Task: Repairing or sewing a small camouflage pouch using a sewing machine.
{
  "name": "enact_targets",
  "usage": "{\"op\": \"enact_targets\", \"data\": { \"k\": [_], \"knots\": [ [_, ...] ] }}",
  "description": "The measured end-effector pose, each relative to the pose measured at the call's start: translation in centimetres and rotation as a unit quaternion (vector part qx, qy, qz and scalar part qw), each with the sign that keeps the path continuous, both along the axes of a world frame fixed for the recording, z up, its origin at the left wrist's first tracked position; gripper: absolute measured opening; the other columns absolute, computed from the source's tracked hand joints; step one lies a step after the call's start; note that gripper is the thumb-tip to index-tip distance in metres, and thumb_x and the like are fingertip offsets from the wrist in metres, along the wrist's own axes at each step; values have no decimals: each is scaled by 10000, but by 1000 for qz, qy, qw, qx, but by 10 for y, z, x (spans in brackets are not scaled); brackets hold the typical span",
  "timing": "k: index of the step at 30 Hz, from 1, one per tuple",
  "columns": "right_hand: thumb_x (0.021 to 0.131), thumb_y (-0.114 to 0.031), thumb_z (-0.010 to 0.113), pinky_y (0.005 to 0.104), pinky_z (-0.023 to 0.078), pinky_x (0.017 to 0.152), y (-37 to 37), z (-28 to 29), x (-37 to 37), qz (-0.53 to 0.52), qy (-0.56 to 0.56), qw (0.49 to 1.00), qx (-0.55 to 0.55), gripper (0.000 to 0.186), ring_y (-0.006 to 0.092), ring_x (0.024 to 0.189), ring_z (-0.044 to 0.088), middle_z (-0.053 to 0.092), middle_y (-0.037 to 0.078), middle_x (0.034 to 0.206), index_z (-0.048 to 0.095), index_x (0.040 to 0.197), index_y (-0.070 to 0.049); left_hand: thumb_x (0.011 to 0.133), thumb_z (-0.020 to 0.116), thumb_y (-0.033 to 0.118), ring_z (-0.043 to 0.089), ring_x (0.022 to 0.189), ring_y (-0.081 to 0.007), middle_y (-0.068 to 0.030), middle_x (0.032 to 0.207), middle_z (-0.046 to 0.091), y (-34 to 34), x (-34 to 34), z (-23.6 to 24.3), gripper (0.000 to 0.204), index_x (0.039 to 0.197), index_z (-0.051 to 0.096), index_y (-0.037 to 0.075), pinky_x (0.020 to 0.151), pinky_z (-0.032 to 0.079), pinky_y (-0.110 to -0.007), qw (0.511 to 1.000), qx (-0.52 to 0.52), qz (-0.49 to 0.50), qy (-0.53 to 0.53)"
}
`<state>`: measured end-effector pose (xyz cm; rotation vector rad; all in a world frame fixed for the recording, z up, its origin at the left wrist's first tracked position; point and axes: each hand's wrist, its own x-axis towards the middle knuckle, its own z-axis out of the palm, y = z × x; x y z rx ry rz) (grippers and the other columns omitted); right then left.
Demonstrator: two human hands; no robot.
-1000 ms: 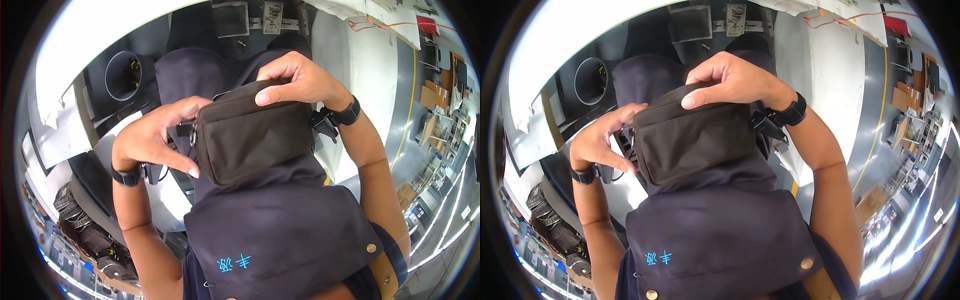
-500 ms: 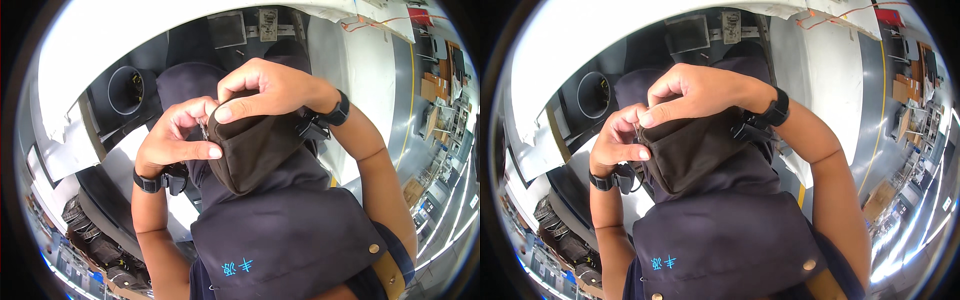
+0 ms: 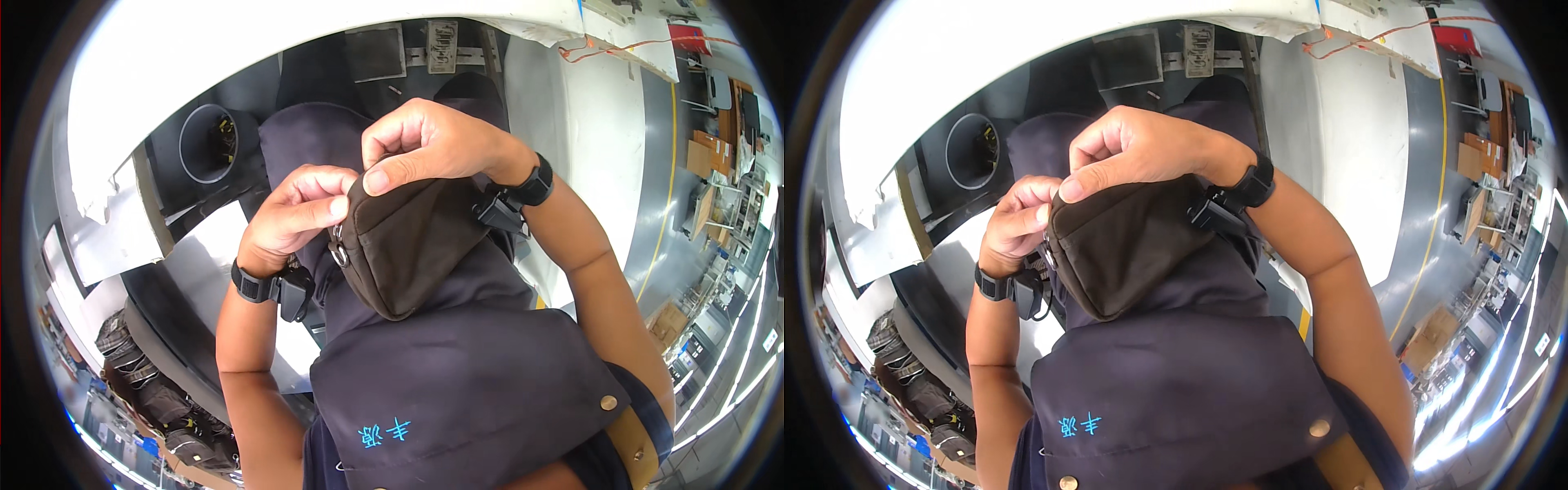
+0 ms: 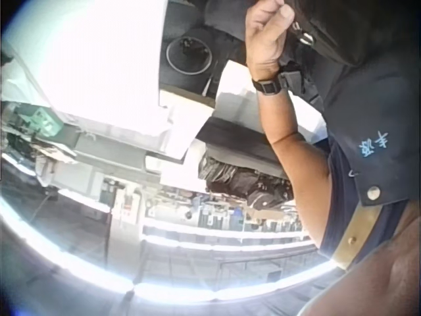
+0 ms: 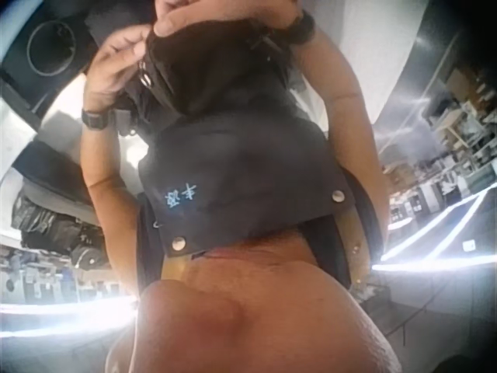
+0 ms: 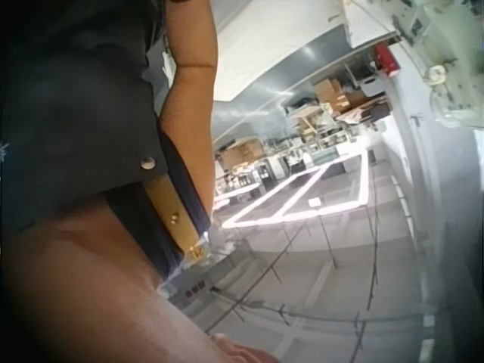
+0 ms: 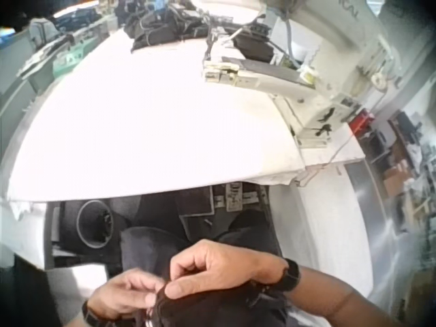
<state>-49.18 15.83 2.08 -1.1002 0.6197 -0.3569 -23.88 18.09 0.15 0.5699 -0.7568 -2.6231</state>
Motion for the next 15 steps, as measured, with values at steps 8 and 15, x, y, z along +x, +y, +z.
{"op": "enact_targets", "data": {
  "k": [8,15],
  "knots": [
    [868,-226,820,238,410,591,8,13,-3,-14,29,997,-70,252,32,652,534,613,-39,688,687,785,-28,650,981,272,596,1138,-161,-80,1150,661,17,-3,40,725,1221,608,25,1016,435,-324,876,-442,-35,-192],
    [693,-335,910,334,496,665,16,32,-9,85,116,970,-197,479,209,728,655,683,67,834,667,965,-24,768,855,33,550,759,-71,9,855,606,23,-11,47,339,968,582,56,696,456,-243,845,-438,68,-300]
  ]
}}
